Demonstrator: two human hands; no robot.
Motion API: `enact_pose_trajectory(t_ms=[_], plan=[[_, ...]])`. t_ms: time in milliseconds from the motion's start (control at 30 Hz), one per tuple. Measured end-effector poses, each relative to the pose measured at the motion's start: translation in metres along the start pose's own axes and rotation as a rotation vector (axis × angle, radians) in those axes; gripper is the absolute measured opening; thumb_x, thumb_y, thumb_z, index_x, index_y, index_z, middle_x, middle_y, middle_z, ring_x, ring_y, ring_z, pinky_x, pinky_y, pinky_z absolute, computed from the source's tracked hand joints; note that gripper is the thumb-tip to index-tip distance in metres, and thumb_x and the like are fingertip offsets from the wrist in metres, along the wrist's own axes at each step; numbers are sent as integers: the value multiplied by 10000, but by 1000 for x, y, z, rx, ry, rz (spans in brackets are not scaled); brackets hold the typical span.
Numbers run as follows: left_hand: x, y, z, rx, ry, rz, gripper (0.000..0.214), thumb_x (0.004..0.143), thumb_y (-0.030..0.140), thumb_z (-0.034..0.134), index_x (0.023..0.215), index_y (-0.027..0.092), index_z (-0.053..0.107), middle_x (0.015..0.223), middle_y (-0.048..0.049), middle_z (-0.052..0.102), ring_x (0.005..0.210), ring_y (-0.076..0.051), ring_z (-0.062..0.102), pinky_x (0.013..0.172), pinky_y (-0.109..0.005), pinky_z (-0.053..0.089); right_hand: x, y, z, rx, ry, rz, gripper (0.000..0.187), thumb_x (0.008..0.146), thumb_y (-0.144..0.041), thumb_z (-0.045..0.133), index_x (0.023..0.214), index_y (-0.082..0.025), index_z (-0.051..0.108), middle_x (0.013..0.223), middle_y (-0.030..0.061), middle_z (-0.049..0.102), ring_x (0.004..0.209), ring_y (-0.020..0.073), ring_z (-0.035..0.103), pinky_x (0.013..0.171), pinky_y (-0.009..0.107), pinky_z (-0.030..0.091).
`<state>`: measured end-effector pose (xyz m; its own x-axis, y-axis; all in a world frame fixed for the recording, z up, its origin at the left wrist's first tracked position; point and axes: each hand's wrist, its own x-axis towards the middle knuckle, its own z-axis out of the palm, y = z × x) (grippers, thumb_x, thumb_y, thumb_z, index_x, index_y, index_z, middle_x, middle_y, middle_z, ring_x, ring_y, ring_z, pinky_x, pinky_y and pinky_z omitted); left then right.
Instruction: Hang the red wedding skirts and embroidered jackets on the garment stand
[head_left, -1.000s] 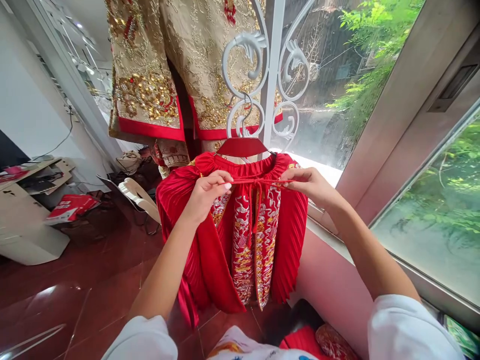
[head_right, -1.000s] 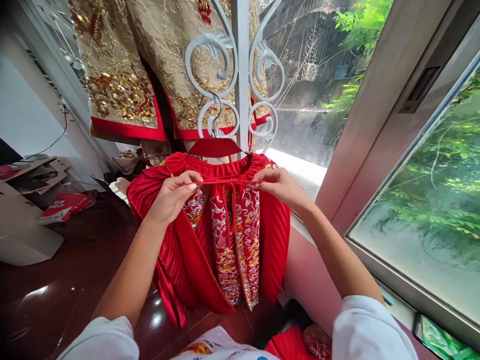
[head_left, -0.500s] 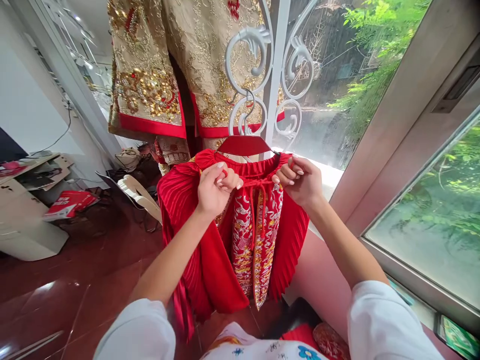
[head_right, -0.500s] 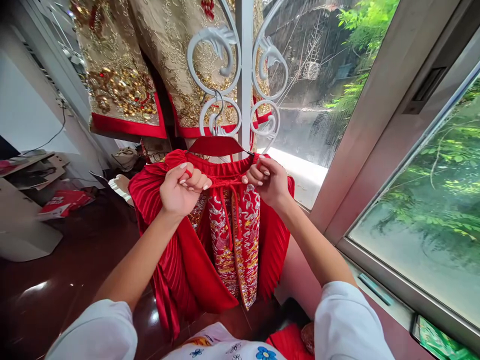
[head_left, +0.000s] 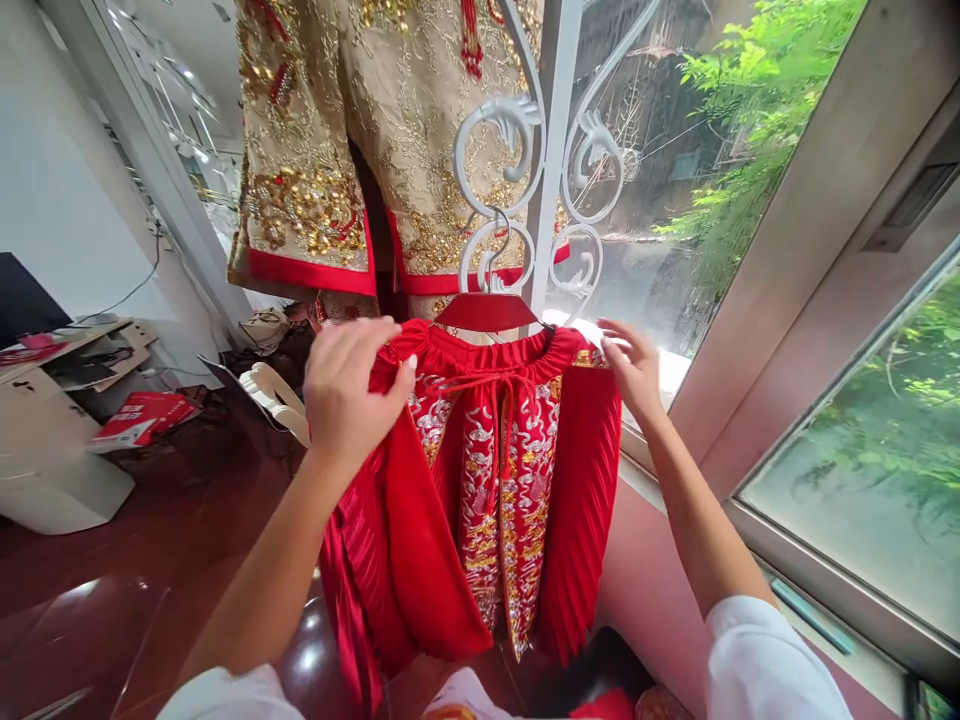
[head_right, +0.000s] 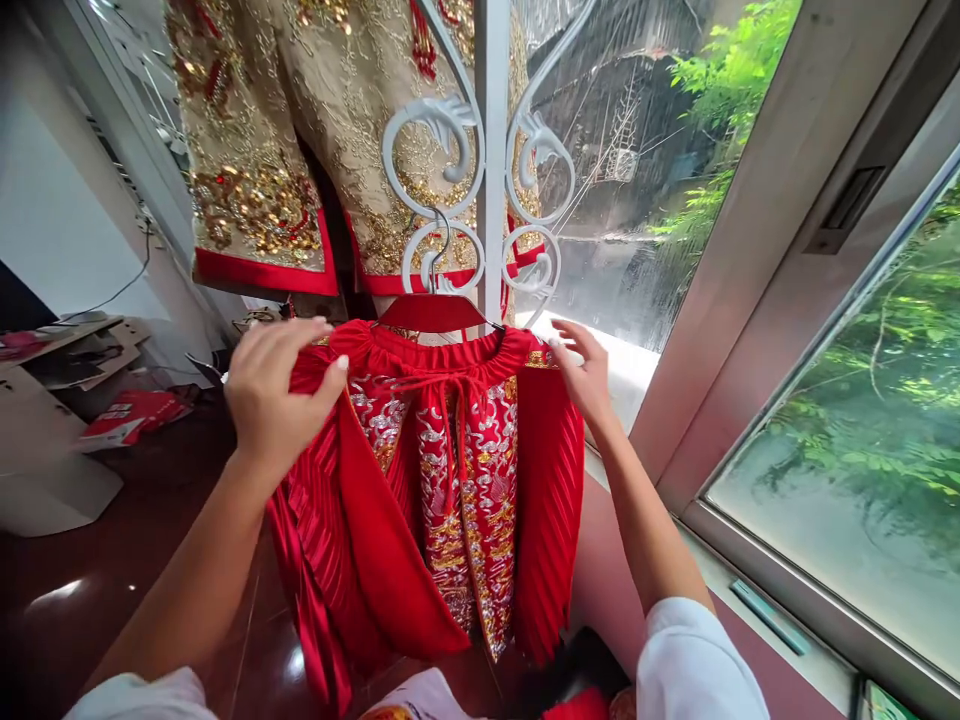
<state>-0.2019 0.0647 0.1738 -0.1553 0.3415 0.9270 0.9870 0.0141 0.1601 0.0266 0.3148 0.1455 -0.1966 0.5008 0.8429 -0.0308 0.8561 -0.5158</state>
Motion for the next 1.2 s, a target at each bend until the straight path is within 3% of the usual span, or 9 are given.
enact_pose_trajectory(t_ms=[100,167,400,533,700,867,1000,1100,1200], plan=[[18,-11,0,47,-148,-110,422,787,376,596,1185,232,606,1189,-75,636,1096,-285,574,1002,-444,392,4,11,8,-77,-269,-116,464,795,-383,582,1224,-206,571,1155,107,632,1003,217,597,853,373,474],[23,-17,5,-24,-185,-166,359,815,389,558,1123,232,655,1089,-53,686,987,-250,631,912,-369,458,4,10,13,-141,-233,-150,399,809,-353,568,1177,-204,610,1069,92,668,924,217,620,832,371,475],[18,-37,30,-395,137,-390,258,742,380,643,860,169,731,808,-31,722,748,-172,655,681,-251,506,16,-17,-5,-132,-100,-67,298,822,-417,530,856,-205,736,711,16,691,686,218,634,618,316,480],[18,-49,31,-516,9,-361,277,696,389,686,875,179,714,868,-50,715,795,-175,659,744,-286,526,10,-39,-12,-276,-39,-117,315,856,-408,503,903,-202,736,769,25,698,720,225,650,655,317,482],[-12,-21,20,1,42,-158,388,738,331,633,1102,196,626,1153,-98,631,1088,-244,553,1012,-416,384,-15,-47,-12,-483,-73,-253,354,867,-394,497,1138,-230,653,1081,88,673,969,260,632,807,372,490],[-67,11,24,325,-58,-412,260,785,346,538,952,161,612,941,-149,641,934,-298,578,824,-410,435,-19,-38,-17,-533,-132,-240,405,869,-376,495,1234,-224,585,1110,110,657,934,245,634,771,364,498],[-77,-17,8,-226,-366,-734,253,789,387,504,661,177,563,599,-49,589,607,-203,573,604,-305,445,-11,-30,-19,-468,-124,-202,349,868,-362,501,1167,-238,631,1008,80,691,744,188,635,677,322,498],[-78,-53,-12,-804,-445,-959,370,713,526,569,743,159,609,628,-26,634,576,-180,586,592,-297,477,-9,-27,-18,-414,-142,-179,335,845,-359,537,1129,-228,656,890,49,704,613,136,583,611,277,480],[-91,-77,-19,-907,-532,-1069,454,606,547,693,805,142,642,723,-42,684,663,-185,626,662,-293,503,-9,-28,-18,-379,-154,-121,339,820,-369,571,1095,-200,675,809,37,697,540,103,519,560,247,448]])
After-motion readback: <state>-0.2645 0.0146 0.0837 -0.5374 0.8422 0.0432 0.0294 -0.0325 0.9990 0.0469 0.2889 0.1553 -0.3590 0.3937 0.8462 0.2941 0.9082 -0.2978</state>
